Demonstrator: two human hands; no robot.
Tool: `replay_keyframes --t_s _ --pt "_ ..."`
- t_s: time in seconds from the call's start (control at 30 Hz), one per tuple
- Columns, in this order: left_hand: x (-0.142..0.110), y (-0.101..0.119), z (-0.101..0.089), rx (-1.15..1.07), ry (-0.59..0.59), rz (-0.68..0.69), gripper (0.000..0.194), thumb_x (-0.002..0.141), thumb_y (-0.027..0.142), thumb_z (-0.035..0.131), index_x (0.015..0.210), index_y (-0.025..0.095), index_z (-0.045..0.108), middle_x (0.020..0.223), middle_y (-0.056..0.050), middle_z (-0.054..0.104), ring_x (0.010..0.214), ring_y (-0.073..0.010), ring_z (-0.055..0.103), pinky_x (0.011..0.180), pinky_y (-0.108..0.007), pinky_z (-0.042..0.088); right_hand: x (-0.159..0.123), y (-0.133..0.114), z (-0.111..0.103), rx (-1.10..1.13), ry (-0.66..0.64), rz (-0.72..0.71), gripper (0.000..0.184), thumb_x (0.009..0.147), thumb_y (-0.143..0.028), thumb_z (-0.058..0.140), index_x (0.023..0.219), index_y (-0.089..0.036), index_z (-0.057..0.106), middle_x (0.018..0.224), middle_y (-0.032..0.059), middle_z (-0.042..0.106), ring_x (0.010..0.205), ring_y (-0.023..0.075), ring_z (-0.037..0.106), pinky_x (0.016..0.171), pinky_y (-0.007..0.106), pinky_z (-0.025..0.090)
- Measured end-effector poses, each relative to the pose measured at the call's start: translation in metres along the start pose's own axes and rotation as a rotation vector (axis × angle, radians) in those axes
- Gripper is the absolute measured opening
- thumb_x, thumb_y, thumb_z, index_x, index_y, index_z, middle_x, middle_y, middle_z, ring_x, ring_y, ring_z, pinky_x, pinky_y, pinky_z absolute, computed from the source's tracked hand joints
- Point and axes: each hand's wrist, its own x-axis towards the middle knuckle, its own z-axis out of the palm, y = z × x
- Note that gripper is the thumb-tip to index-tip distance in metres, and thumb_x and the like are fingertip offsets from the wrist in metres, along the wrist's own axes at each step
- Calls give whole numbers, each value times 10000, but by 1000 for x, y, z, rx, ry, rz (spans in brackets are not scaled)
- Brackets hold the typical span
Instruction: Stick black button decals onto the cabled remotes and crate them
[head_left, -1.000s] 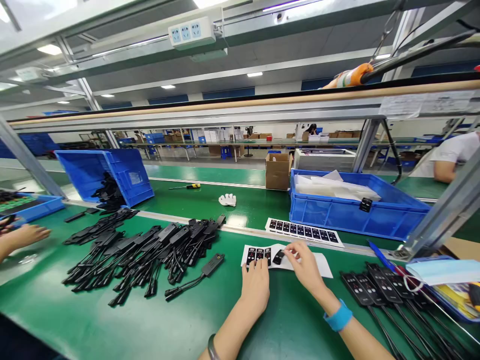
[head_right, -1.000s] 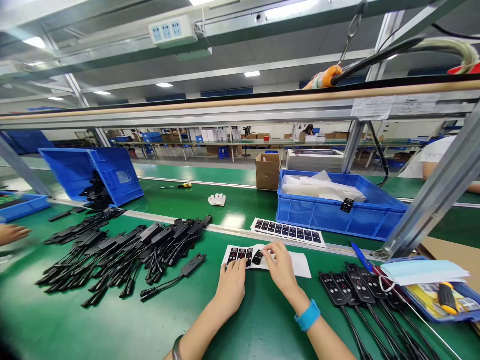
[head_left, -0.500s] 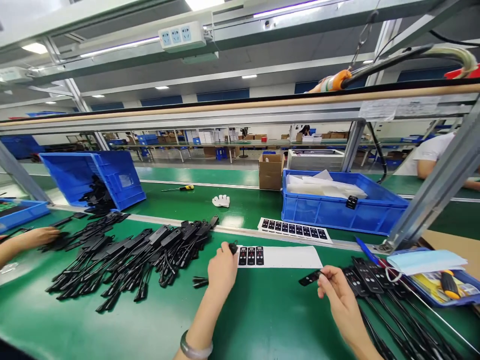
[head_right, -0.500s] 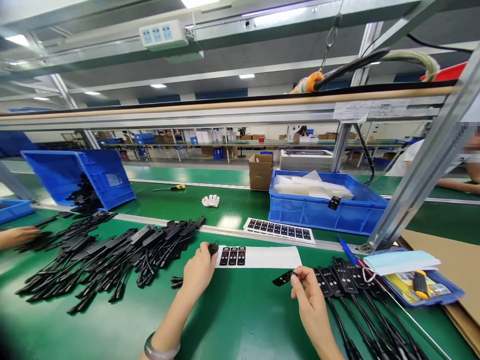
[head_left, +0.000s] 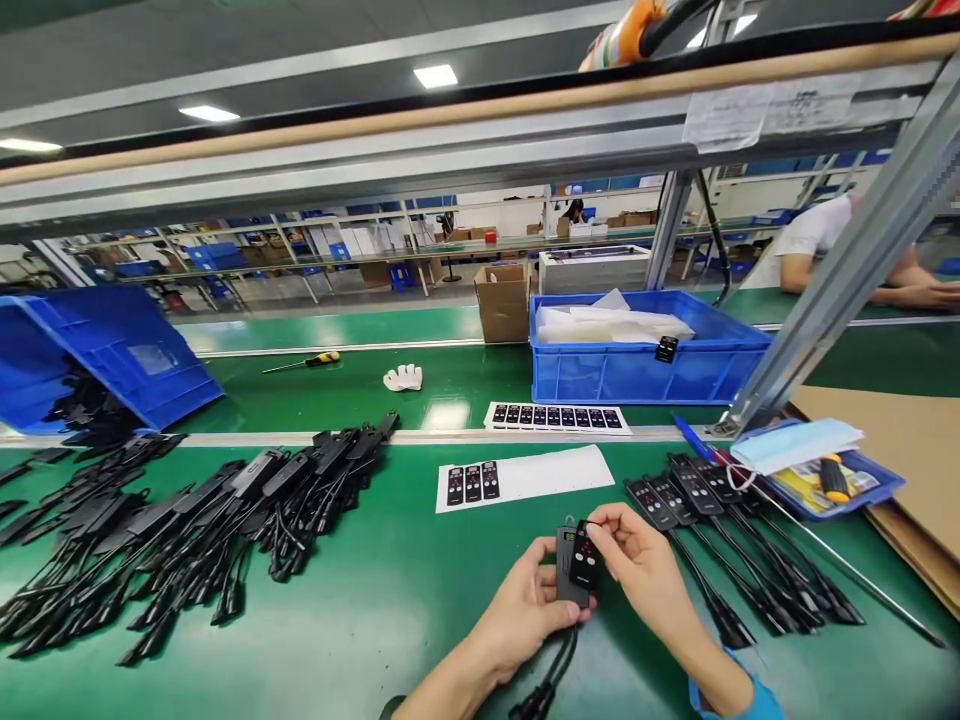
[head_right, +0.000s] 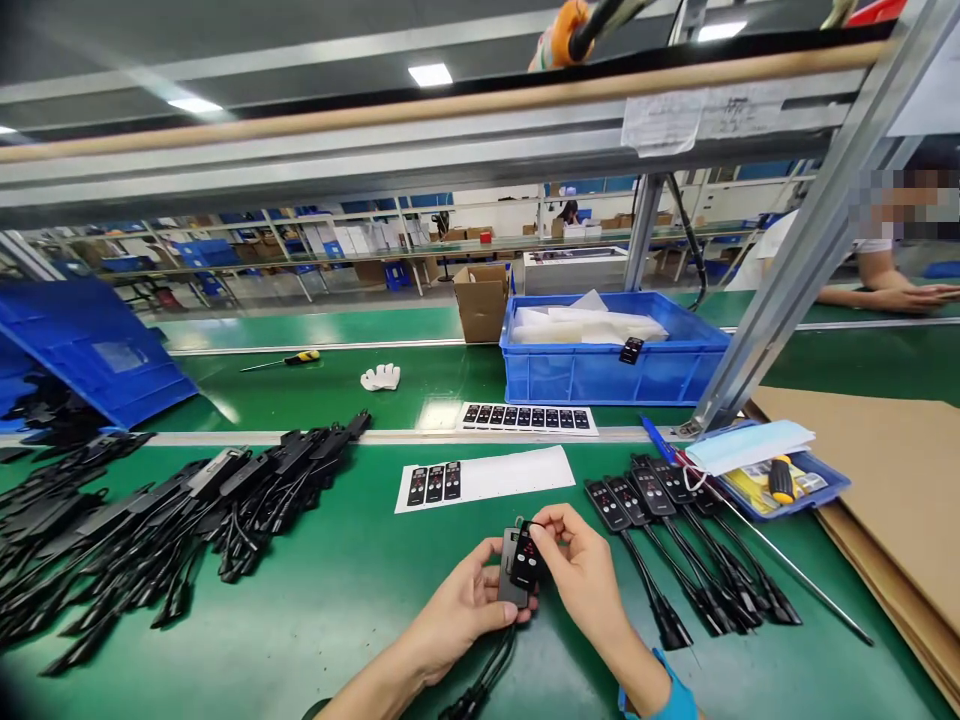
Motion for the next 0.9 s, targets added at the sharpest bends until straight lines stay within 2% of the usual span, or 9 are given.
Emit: replay_keyframes --t_s 0.13,0.47,0.9 --pt "1 -2 3 -24 -1 -22 634 569 181 792 1087 133 430 829 -64 662 770 -156 632 788 -338 481 -3 0 2 -68 -36 -4 238 801 -420 599 811 -182 609 678 5 554 625 142 529 538 231 443" --pt "-3 4 7 -13 -4 -30 644 569 106 725 1140 112 428 816 -65 672 715 -132 633 748 -287 472 -6 -1 3 -98 -86 31 215 810 -393 586 811 -179 594 640 -18 520 568 120 500 514 223 422" --pt "-3 6 8 9 -16 -28 604 617 220 756 1126 118 448 778 -54 671 686 -118 606 711 -267 426 -6 -4 3 -157 -58 20 208 785 -380 599 809 -174 606 593 -29 490 531 118 480 485 222 403"
